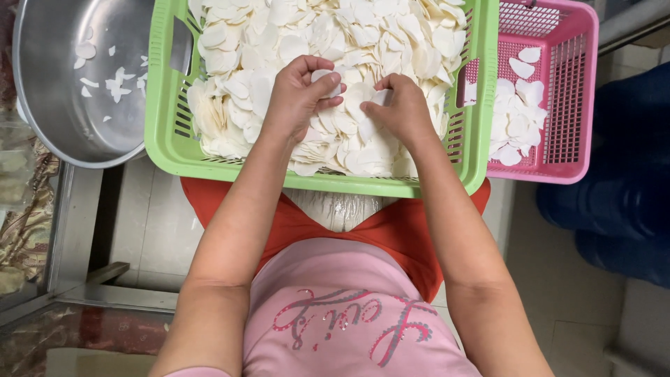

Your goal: The person sits with a green basket on their lap and sorts white vegetable slices by hand. They pick up slices, separate them, and place them into a pink basket to the right or a metal bowl to the left.

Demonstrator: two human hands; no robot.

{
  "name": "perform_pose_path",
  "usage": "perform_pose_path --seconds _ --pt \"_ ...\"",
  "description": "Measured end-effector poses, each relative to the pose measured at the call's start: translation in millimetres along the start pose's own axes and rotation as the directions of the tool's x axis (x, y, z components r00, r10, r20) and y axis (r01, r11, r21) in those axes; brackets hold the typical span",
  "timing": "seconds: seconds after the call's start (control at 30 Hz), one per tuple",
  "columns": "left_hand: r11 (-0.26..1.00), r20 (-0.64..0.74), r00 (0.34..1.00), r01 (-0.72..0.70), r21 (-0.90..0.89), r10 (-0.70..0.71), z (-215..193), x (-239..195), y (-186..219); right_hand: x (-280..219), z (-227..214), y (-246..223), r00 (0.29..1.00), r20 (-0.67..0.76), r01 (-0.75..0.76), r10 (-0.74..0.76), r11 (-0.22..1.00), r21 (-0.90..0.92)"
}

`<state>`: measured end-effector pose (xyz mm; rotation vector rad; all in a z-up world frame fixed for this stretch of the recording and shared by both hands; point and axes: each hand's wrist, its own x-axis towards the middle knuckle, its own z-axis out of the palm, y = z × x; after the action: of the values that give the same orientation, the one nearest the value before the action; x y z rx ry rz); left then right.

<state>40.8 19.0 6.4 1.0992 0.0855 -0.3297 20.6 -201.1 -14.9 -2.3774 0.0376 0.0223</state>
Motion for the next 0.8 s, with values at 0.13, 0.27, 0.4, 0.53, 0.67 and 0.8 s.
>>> perform_pose_path --seconds 0.13,0.27,0.4,0.53,0.67,0.8 --pt "0.979 -0.088 0.996 -0.007 0.203 0.025 5 -4 7 -1 -7 0 0.996 0.017 -0.090 0.088 0.975 0.205" --pt "0.900 -0.010 0.996 -0.080 0.428 0.094 9 -4 7 -10 -21 -4 0.982 0.102 -0.189 0.161 0.752 0.631" --pt "0.826 0.065 0.986 -0.162 0.539 0.151 16 -5 6 -16 -26 -10 0.937 0.200 -0.318 0.285 0.467 0.825" --pt "0.821 0.087 0.962 -0.267 0.505 0.259 26 -5 10 -21 -25 -18 0.944 0.178 -0.294 0.276 0.468 0.834" --pt "0.662 0.258 0.925 -0.379 0.647 0.278 28 -5 12 -23 -25 -27 0.953 0.117 -0.245 0.280 0.485 0.839" --pt "0.614 0.271 0.923 -0.383 0.690 0.272 31 -9 11 -26 -24 -28 0.960 0.122 -0.235 0.251 0.491 0.839"
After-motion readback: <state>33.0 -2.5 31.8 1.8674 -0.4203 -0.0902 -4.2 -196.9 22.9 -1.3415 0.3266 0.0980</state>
